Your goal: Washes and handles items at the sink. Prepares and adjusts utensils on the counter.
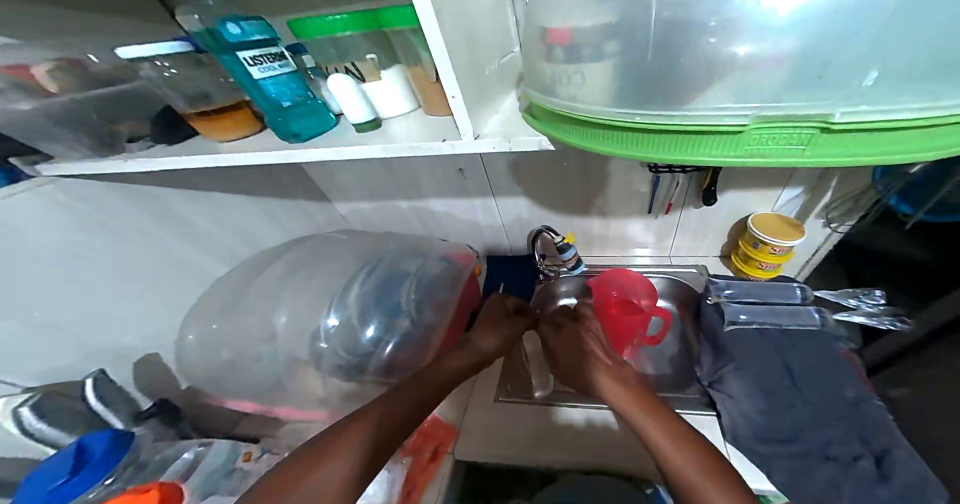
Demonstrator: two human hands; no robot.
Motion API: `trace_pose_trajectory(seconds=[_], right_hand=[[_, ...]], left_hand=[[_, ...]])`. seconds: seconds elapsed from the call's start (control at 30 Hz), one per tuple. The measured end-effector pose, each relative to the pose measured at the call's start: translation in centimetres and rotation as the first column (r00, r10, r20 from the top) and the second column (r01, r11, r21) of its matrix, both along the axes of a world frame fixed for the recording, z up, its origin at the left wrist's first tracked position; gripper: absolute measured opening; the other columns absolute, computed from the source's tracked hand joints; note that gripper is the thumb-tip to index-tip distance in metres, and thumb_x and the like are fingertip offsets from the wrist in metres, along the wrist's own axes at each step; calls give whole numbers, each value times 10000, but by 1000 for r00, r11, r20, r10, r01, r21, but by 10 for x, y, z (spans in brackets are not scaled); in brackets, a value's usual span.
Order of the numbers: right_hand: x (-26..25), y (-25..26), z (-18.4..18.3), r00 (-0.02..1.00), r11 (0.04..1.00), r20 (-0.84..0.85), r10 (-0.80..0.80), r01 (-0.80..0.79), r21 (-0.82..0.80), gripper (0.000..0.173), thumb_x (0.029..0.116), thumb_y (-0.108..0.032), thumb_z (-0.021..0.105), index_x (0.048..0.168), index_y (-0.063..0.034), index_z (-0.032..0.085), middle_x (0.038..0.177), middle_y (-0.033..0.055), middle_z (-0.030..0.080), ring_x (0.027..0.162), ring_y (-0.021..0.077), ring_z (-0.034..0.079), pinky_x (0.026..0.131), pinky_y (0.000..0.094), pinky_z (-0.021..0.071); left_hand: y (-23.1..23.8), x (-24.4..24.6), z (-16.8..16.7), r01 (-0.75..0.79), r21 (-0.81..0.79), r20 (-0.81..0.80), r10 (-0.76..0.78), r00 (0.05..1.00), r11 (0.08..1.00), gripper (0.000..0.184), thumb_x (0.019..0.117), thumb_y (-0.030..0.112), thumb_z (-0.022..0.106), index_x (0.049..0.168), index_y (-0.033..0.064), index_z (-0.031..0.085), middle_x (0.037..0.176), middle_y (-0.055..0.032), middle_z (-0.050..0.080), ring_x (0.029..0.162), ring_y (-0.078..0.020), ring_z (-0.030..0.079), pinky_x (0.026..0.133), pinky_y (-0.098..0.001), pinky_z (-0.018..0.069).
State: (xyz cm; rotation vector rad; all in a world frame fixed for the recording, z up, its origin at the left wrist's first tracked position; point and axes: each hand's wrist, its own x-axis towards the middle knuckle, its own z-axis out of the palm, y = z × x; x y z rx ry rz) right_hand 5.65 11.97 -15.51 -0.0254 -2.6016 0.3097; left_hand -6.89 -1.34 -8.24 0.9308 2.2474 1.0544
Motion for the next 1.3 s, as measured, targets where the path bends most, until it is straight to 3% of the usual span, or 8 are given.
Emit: trace_pose_trajectory(seconds=[0.13,0.27,0.4,0.47,0.6,0.7,0.87,1.3], right_hand=[[6,22,-31,983,827,-109,144,-180,-532,248,1038,-305,522,868,-187,658,734,-71,614,685,54,608,648,309,550],[21,17,-51,970,222,-18,243,-74,-972,320,1075,-319,480,910,-120,671,696,-10,556,569,93,498,524,271,434],[32,6,-51,978,-266,31,204,86,-960,272,1054,-299,522,951,-112,692,734,-21,585,563,57,508,527,222,457],[38,4,-45,977,-212,33,212,79,-974,287,1056,-295,525,921,-101,687,738,-11,591,574,65,515,539,228,463],[50,24,-39,953,285,3,304,-88,-955,416,1086,-388,466,900,-104,708,725,21,632,609,127,586,567,301,520],[41,67,-48,912,249,-137,386,-246,-937,481,1107,-375,390,1003,-51,730,884,86,713,796,199,666,752,392,579],[26,64,-62,909,411,-161,384,-324,-852,167,947,-102,721,1105,-122,772,1027,10,752,897,136,711,823,322,625],[49,45,-70,961,769,44,274,-192,-610,28,940,-181,631,941,-166,608,914,-46,595,829,55,600,725,257,555]], left_hand=[[-15,16,-16,40,276,83,-65,994,960,151,953,216,722,913,76,761,837,-26,718,775,-131,664,752,-327,568],[-21,24,-79,38,560,152,-148,977,828,133,958,161,708,976,37,752,947,-91,725,860,-189,679,809,-363,583],[-20,34,-119,-44,667,296,-211,931,743,186,887,31,750,1071,7,745,1019,-135,725,901,-212,685,848,-376,586],[-19,40,-122,-45,707,315,-257,913,706,199,889,12,739,1088,9,733,1023,-131,721,905,-202,685,853,-370,588],[-18,43,-127,60,723,242,-333,911,689,185,958,78,674,1134,22,684,1033,-93,701,912,-180,674,844,-356,584],[-17,38,-133,122,719,190,-362,913,684,178,985,107,634,1144,32,661,1097,-82,689,968,-179,665,869,-355,575],[-10,37,-129,206,716,131,-418,899,667,121,972,96,646,1091,72,647,1045,-38,664,942,-138,640,836,-319,559],[2,34,-130,278,719,163,-544,823,637,149,929,37,681,1076,27,703,1070,-80,701,961,-173,670,851,-357,577]])
